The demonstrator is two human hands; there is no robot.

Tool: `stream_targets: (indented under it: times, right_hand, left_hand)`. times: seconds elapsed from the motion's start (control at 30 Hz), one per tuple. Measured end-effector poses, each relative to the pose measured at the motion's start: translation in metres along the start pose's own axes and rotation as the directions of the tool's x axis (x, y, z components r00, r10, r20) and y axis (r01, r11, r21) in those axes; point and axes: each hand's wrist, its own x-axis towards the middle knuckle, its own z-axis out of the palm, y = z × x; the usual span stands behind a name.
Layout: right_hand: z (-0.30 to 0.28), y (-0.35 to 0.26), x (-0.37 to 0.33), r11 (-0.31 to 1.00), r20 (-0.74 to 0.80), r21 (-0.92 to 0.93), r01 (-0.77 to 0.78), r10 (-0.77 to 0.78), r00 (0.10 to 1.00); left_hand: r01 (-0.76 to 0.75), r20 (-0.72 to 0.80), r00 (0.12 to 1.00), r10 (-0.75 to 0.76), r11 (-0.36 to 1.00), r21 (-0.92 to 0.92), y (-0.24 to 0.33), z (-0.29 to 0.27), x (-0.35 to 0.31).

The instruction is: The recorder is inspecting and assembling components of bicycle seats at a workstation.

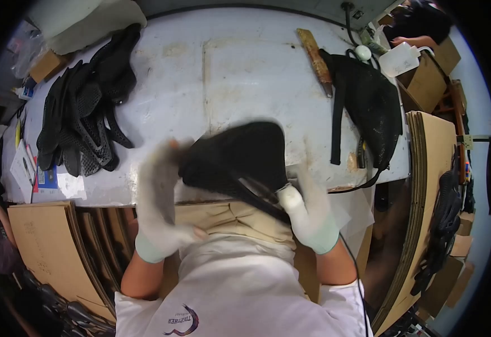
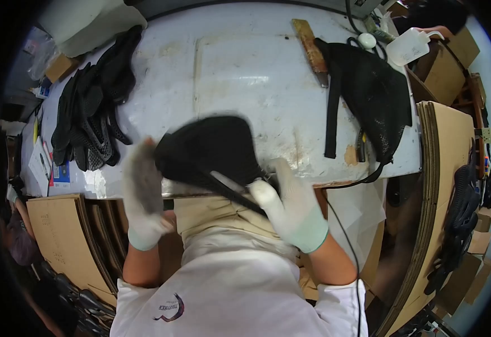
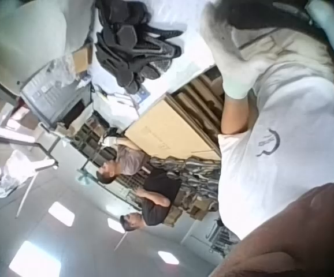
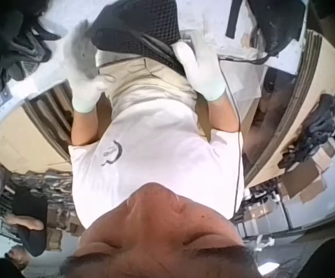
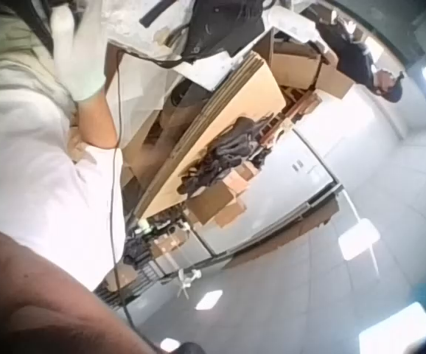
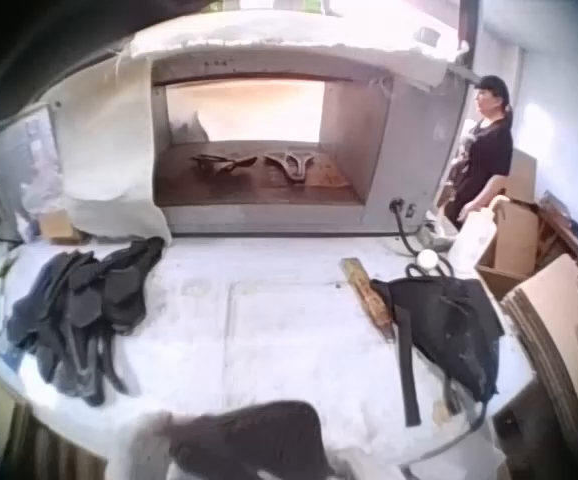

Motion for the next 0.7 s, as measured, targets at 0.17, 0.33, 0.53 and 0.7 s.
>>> stream_targets:
  times: [0.17,0.33,0.53,0.7]
  right_hand:
    - [0.027,0.02,0.0,0.801,0.293,0.593,-0.074,-0.129,0.947]
    - [0.041,0.027,-0.001,0.663,0.521,0.659,-0.355,-0.06,0.852]
    - [0.049,0.02,0.004,0.961,0.295,0.272,-0.054,-0.03,0.955]
    - [0.047,0.006,0.012,0.882,0.395,0.464,-0.079,-0.126,0.91]
  left_hand:
    - [0.298,0.454,0.853,-0.258,0.954,-0.017,0.01,0.021,-0.022]
    - [0.355,0.443,0.854,-0.273,0.928,-0.114,0.019,0.034,-0.024]
    - [0.105,0.377,0.87,-0.318,0.866,0.488,0.027,0.042,-0.029]
    - [0.153,0.331,0.908,-0.256,0.94,0.305,0.011,0.039,-0.033]
